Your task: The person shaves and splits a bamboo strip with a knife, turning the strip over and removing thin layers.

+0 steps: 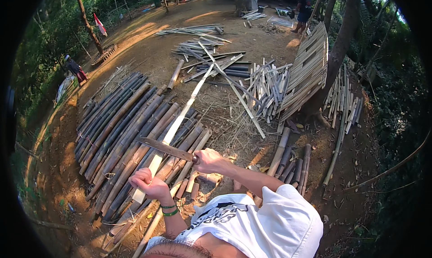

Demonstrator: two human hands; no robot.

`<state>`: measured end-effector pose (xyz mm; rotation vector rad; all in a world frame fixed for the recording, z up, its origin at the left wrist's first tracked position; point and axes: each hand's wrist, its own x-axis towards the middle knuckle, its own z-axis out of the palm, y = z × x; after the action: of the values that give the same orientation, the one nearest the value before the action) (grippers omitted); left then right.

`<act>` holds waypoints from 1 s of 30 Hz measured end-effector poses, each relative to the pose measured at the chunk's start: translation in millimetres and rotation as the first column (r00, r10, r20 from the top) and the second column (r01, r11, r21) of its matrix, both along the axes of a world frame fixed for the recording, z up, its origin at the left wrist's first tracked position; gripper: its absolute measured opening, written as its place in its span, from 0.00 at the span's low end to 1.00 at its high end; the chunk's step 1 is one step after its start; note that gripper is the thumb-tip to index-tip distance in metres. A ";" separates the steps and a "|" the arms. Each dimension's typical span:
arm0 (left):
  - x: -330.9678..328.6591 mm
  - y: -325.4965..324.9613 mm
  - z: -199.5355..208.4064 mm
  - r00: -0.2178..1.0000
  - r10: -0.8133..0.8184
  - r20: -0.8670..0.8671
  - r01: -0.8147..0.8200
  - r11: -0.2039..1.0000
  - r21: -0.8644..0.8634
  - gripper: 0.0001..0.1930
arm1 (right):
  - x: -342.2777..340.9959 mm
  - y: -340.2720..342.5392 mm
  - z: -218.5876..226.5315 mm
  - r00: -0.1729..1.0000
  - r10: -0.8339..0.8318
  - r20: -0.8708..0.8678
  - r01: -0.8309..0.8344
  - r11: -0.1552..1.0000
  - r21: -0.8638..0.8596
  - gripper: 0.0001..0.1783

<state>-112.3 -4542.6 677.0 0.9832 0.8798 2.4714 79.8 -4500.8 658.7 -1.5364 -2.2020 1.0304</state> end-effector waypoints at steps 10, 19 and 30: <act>-4.0 24.8 -1.8 0.998 0.067 0.018 -0.069 0.995 0.078 0.21 | -9.1 25.2 5.6 0.994 0.011 0.106 -0.027 0.988 0.151 0.13; -19.3 -9.0 55.2 0.984 0.147 0.101 -0.161 0.976 0.150 0.21 | 19.3 72.0 -36.8 0.983 -0.177 0.055 0.172 0.981 0.084 0.14; -9.3 6.7 18.8 0.990 0.081 0.115 -0.080 0.997 -0.017 0.20 | -16.2 45.6 -33.0 0.997 0.049 -0.052 -0.039 0.983 0.178 0.11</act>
<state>-121.7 -4535.9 695.8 0.8063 0.9124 2.5577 63.6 -4455.2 625.7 -1.3710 -2.2318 0.8531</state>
